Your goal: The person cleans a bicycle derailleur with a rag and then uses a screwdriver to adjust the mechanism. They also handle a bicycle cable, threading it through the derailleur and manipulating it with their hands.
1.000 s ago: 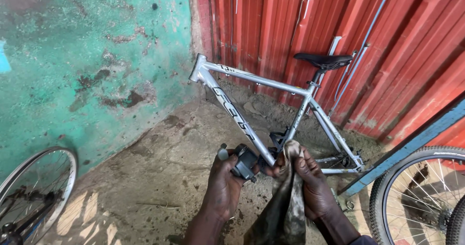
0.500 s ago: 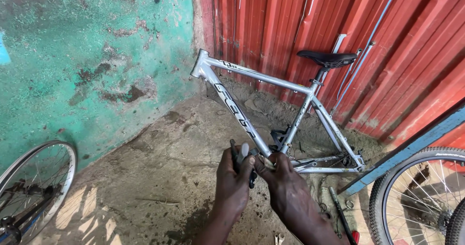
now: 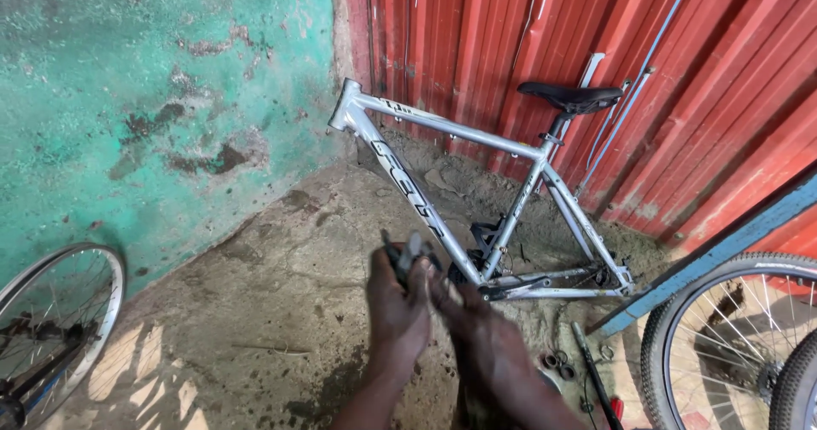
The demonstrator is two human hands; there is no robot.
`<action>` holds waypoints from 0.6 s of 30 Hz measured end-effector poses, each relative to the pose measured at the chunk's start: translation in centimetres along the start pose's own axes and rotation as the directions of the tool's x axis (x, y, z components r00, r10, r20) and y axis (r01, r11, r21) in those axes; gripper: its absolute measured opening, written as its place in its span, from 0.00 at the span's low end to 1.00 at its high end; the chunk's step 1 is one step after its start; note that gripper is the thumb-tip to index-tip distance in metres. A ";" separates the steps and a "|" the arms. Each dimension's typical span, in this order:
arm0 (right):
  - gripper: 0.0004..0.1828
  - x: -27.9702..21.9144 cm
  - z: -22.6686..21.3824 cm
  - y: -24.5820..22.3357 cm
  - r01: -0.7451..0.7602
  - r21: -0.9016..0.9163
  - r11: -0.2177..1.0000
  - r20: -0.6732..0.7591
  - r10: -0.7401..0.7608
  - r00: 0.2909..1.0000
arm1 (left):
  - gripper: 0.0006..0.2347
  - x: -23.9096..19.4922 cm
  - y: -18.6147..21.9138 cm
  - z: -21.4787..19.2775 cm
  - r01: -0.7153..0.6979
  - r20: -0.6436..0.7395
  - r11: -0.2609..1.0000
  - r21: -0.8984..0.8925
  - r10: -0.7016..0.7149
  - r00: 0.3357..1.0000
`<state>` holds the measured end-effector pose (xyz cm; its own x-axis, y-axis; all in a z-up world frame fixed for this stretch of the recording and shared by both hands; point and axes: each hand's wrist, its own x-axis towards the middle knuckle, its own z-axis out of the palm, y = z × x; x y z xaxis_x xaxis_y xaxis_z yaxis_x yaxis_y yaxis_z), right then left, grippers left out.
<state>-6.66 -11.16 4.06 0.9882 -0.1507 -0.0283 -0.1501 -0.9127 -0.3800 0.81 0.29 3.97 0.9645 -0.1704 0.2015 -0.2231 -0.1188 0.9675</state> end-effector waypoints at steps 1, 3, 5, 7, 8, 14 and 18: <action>0.18 -0.8 0.2 -0.8 -0.063 0.114 0.992 0.023 0.060 0.998 | 0.07 0.3 0.2 -0.6 -0.045 -0.052 0.999 -0.026 0.044 0.998; 0.22 -2.1 -3.9 -4.5 -0.301 0.417 0.858 0.116 0.278 0.954 | 0.08 0.5 0.9 -1.0 -0.029 -0.052 0.998 -0.056 0.026 0.998; 0.33 -2.7 -4.5 -5.2 -0.502 0.641 0.580 0.267 0.445 0.855 | 0.11 0.1 1.3 -1.1 -0.005 -0.050 0.996 -0.092 0.001 0.999; 0.30 -1.9 -1.9 -3.1 0.014 0.248 0.969 -0.046 -0.003 0.999 | 0.09 -0.1 1.4 -1.4 -0.034 -0.014 0.994 -0.108 0.033 0.999; 0.30 -1.9 -2.1 -3.1 0.023 0.245 0.969 -0.050 -0.011 0.999 | 0.09 0.1 1.2 -1.4 -0.041 -0.021 0.993 -0.109 0.039 0.999; 0.39 0.9 2.7 2.0 0.078 0.012 0.997 -0.251 -0.072 0.965 | 0.10 -0.4 1.1 -1.4 -0.033 0.061 0.998 -0.048 0.036 0.997; 0.23 1.9 4.6 3.8 -0.019 0.118 0.993 -0.231 0.046 0.972 | 0.11 -0.8 1.1 -0.4 -0.041 0.119 0.966 -0.257 0.074 0.990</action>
<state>-5.19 -13.20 -1.73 0.9463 -0.2758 0.1684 -0.1639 -0.8587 -0.4856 -0.14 0.71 4.95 0.9219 -0.2934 0.2529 -0.2192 0.1434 0.9651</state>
